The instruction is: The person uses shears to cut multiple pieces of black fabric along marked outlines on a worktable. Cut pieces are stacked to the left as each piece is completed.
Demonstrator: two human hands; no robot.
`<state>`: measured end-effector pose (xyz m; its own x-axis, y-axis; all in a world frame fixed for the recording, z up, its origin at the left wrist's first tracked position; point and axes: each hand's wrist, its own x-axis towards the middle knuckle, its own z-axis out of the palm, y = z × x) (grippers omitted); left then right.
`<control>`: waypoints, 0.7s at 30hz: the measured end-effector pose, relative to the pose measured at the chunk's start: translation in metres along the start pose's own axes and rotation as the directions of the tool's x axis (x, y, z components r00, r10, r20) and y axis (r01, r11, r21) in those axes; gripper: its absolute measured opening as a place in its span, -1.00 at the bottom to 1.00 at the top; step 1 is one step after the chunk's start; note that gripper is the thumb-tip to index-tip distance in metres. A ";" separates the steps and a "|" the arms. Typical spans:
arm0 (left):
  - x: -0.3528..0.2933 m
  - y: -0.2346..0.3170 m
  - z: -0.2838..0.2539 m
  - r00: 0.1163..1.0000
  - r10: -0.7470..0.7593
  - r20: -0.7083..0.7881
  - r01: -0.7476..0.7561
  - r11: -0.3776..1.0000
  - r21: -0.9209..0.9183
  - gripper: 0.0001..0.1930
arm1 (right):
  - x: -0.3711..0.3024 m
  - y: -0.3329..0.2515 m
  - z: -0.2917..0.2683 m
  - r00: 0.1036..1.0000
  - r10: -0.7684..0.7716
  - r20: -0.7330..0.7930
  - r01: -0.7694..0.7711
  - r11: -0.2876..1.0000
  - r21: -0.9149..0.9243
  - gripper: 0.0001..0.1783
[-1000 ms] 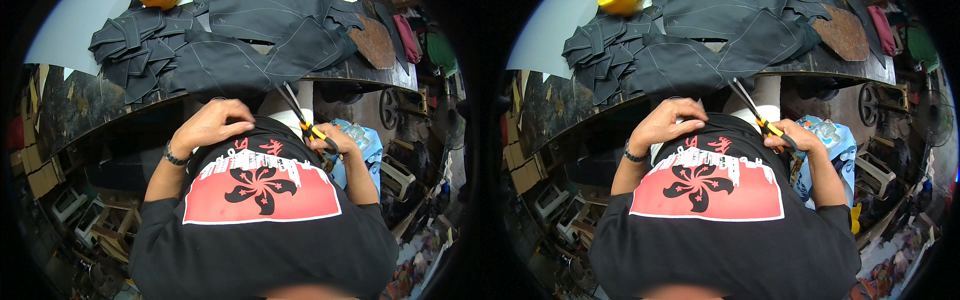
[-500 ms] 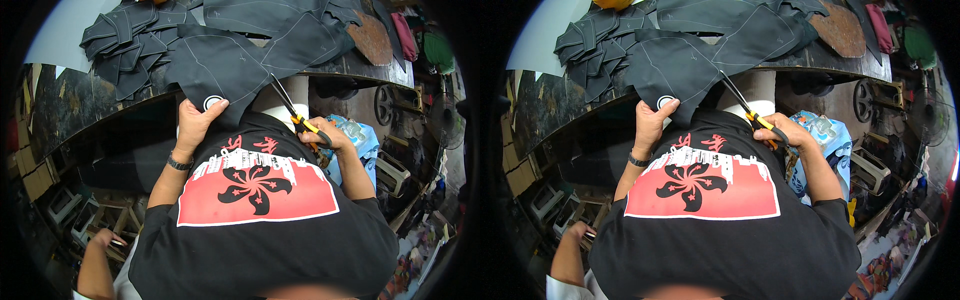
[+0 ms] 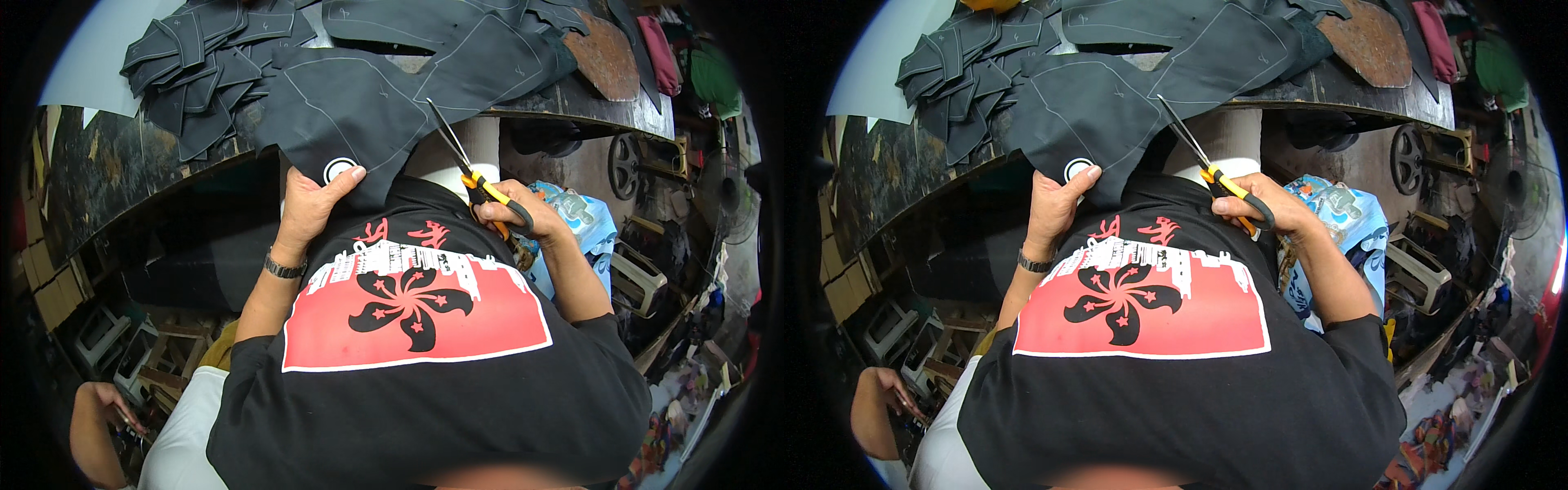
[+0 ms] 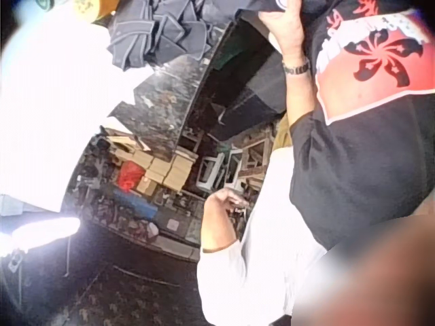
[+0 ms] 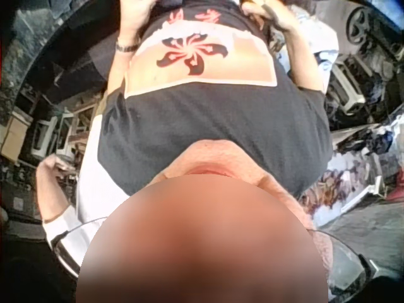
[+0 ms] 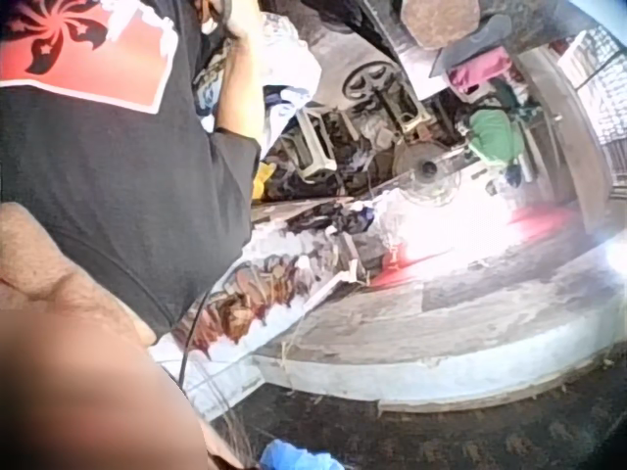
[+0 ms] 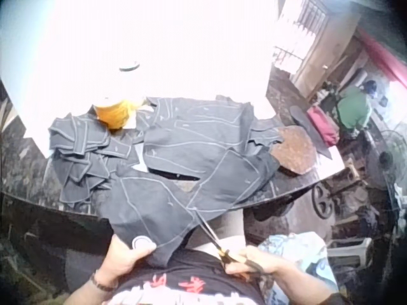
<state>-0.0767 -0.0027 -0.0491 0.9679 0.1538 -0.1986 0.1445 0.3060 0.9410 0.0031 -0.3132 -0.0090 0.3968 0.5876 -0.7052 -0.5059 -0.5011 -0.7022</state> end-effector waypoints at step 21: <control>-0.003 0.006 0.002 0.988 -0.147 0.048 0.154 0.946 -0.286 -0.67 | 0.000 -0.015 0.010 0.999 0.047 -0.023 -0.049 0.990 -0.135 -0.55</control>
<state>-0.0786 -0.0033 -0.0424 0.9449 0.0624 -0.3214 0.2273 0.5818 0.7809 0.0037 -0.2993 0.0024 0.3906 0.5486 -0.7392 -0.4167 -0.6106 -0.6734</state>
